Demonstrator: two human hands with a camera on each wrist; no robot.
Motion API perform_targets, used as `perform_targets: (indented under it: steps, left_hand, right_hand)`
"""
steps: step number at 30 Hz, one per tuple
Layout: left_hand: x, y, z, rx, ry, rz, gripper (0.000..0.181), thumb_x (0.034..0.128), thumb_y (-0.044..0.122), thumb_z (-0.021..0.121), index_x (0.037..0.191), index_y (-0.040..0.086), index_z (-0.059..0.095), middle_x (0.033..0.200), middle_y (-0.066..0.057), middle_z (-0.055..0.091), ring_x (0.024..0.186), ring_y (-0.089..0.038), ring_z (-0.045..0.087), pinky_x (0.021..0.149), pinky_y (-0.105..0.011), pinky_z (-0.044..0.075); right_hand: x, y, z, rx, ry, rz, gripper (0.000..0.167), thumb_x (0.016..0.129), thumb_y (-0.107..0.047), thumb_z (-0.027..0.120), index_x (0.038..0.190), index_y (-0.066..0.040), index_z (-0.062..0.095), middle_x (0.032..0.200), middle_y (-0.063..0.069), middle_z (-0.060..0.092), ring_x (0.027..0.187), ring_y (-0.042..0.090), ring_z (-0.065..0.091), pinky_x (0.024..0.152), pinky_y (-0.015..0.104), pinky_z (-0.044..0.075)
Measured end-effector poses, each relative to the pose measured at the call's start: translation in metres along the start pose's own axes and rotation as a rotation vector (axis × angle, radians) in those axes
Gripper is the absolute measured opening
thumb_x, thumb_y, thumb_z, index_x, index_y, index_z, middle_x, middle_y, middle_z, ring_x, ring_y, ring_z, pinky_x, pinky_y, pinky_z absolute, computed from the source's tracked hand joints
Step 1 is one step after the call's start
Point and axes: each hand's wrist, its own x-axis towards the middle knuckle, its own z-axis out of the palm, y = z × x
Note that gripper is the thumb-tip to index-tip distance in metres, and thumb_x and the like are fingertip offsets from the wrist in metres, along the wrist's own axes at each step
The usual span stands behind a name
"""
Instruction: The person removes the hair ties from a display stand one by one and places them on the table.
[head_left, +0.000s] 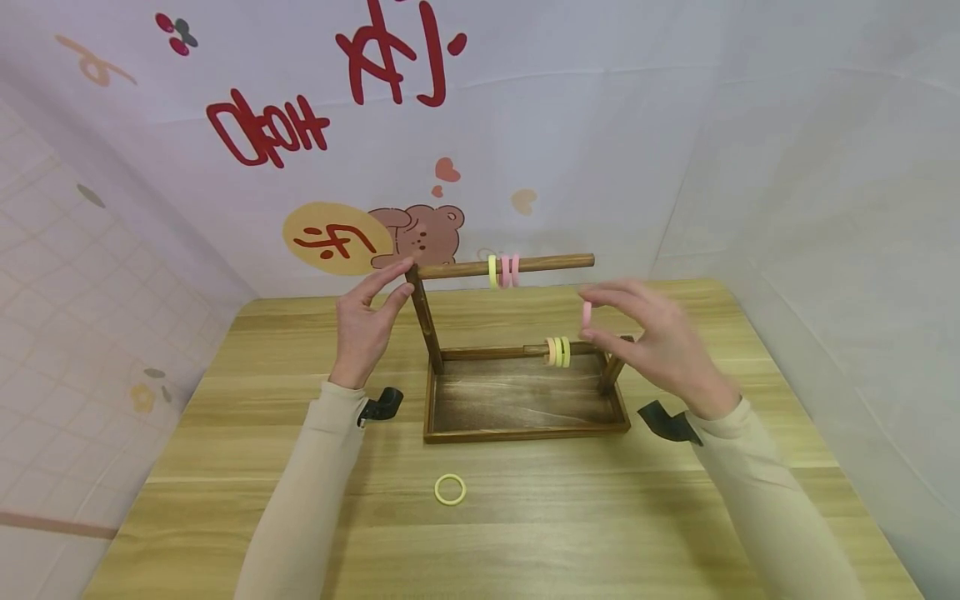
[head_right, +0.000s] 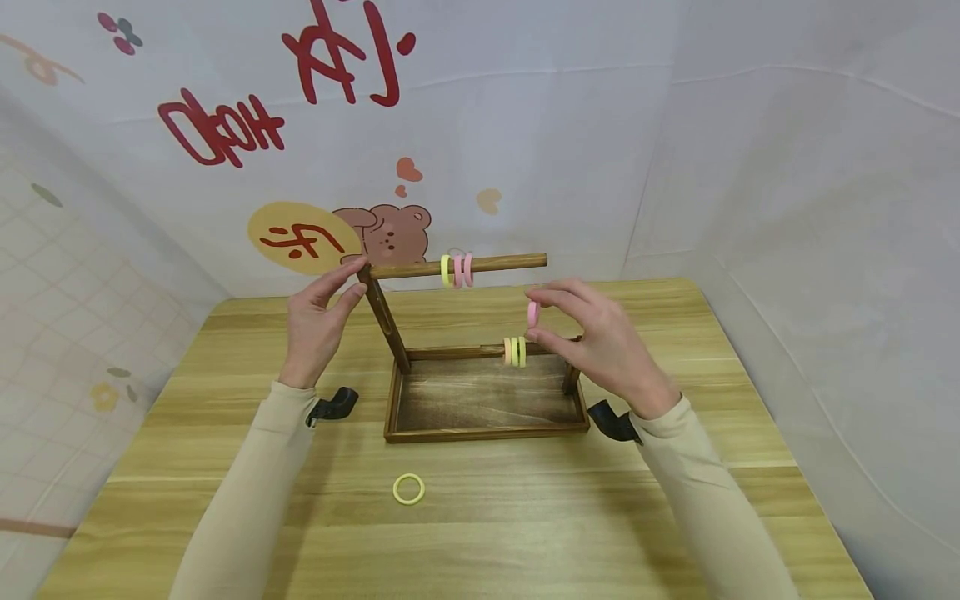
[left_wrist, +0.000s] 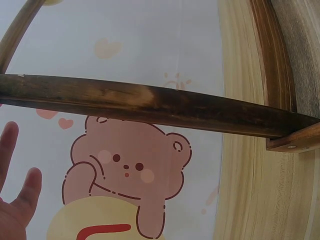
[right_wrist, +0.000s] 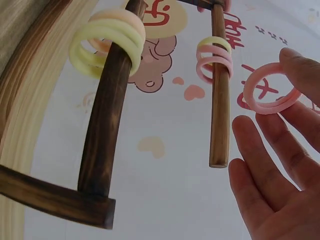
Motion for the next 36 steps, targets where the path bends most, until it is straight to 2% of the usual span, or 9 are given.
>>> perform_targets:
  steps: [5, 7, 12, 14, 18, 22, 27, 30, 36]
  left_hand:
    - [0.0, 0.0, 0.0, 0.01, -0.001, 0.005, 0.033, 0.0964, 0.009, 0.075, 0.129, 0.013, 0.075, 0.131, -0.003, 0.072, 0.128, -0.017, 0.062, 0.113, -0.036, 0.043]
    - [0.0, 0.0, 0.0, 0.015, -0.005, 0.006, 0.034, 0.0963, 0.009, 0.075, 0.13, 0.014, 0.075, 0.131, -0.003, 0.071, 0.129, -0.017, 0.062, 0.114, -0.036, 0.043]
    - [0.001, 0.0, 0.0, 0.015, -0.008, 0.007, 0.035, 0.0954, 0.006, 0.075, 0.129, 0.013, 0.075, 0.132, -0.004, 0.071, 0.129, -0.018, 0.062, 0.113, -0.035, 0.044]
    - [0.001, -0.001, 0.001, 0.011, -0.004, 0.006, 0.035, 0.0947, 0.004, 0.075, 0.129, 0.01, 0.075, 0.132, -0.007, 0.071, 0.129, -0.019, 0.062, 0.113, -0.035, 0.044]
    - [0.002, -0.001, 0.002, 0.008, 0.001, 0.002, 0.034, 0.0945, -0.002, 0.073, 0.129, 0.003, 0.073, 0.132, -0.013, 0.07, 0.129, -0.025, 0.062, 0.114, -0.036, 0.043]
    - [0.001, 0.013, 0.002, 0.008, -0.007, -0.005, 0.033, 0.0955, -0.003, 0.071, 0.128, -0.001, 0.072, 0.131, -0.019, 0.069, 0.13, -0.028, 0.061, 0.114, -0.036, 0.043]
    - [-0.002, 0.035, 0.001, 0.002, -0.015, -0.009, 0.033, 0.096, -0.004, 0.07, 0.129, -0.003, 0.07, 0.131, -0.019, 0.069, 0.13, -0.026, 0.061, 0.114, -0.036, 0.044]
    - [-0.002, 0.035, 0.0, 0.005, -0.013, -0.011, 0.033, 0.0959, -0.004, 0.07, 0.129, -0.003, 0.07, 0.131, -0.019, 0.068, 0.129, -0.027, 0.061, 0.113, -0.036, 0.044]
    - [0.0, 0.01, 0.001, 0.015, -0.007, -0.019, 0.033, 0.0956, -0.004, 0.07, 0.129, -0.002, 0.071, 0.132, -0.019, 0.068, 0.13, -0.028, 0.061, 0.115, -0.037, 0.043]
  right_hand:
    - [-0.003, -0.006, 0.005, 0.032, 0.003, -0.025, 0.057, 0.071, 0.003, 0.09, 0.125, -0.003, 0.072, 0.124, 0.011, 0.07, 0.113, 0.031, 0.067, 0.105, 0.017, 0.044]
    - [-0.005, -0.008, 0.008, 0.047, 0.006, -0.033, 0.049, 0.079, -0.008, 0.09, 0.125, -0.003, 0.072, 0.124, 0.01, 0.071, 0.112, 0.03, 0.068, 0.098, 0.016, 0.047]
    - [-0.01, -0.014, 0.013, 0.064, -0.017, -0.03, 0.045, 0.085, -0.012, 0.087, 0.126, -0.004, 0.072, 0.125, 0.009, 0.07, 0.109, 0.026, 0.068, 0.078, 0.018, 0.051]
    - [-0.012, -0.016, 0.015, 0.063, -0.042, -0.023, 0.049, 0.081, -0.004, 0.087, 0.127, -0.005, 0.071, 0.125, 0.009, 0.069, 0.108, 0.025, 0.068, 0.076, 0.018, 0.051]
    - [-0.016, -0.02, 0.019, 0.065, -0.078, -0.022, 0.046, 0.084, -0.008, 0.086, 0.128, -0.006, 0.071, 0.125, 0.007, 0.069, 0.098, 0.019, 0.066, 0.071, 0.017, 0.048]
    - [-0.021, -0.023, 0.025, 0.096, -0.101, -0.033, 0.04, 0.092, -0.023, 0.082, 0.126, -0.005, 0.071, 0.124, 0.007, 0.068, 0.084, 0.01, 0.061, 0.065, 0.013, 0.048]
    - [-0.027, -0.029, 0.034, 0.12, -0.144, -0.03, 0.05, 0.101, -0.047, 0.063, 0.129, -0.006, 0.07, 0.127, 0.006, 0.066, 0.071, 0.005, 0.054, 0.062, 0.012, 0.046]
    - [-0.031, -0.032, 0.039, 0.113, -0.17, -0.025, 0.048, 0.101, -0.046, 0.063, 0.131, -0.009, 0.069, 0.127, 0.003, 0.065, 0.078, 0.007, 0.059, 0.069, 0.012, 0.047]
    - [-0.037, -0.036, 0.047, 0.118, -0.202, -0.026, 0.041, 0.092, -0.025, 0.081, 0.129, -0.011, 0.069, 0.128, -0.001, 0.065, 0.115, 0.017, 0.066, 0.099, 0.018, 0.049]
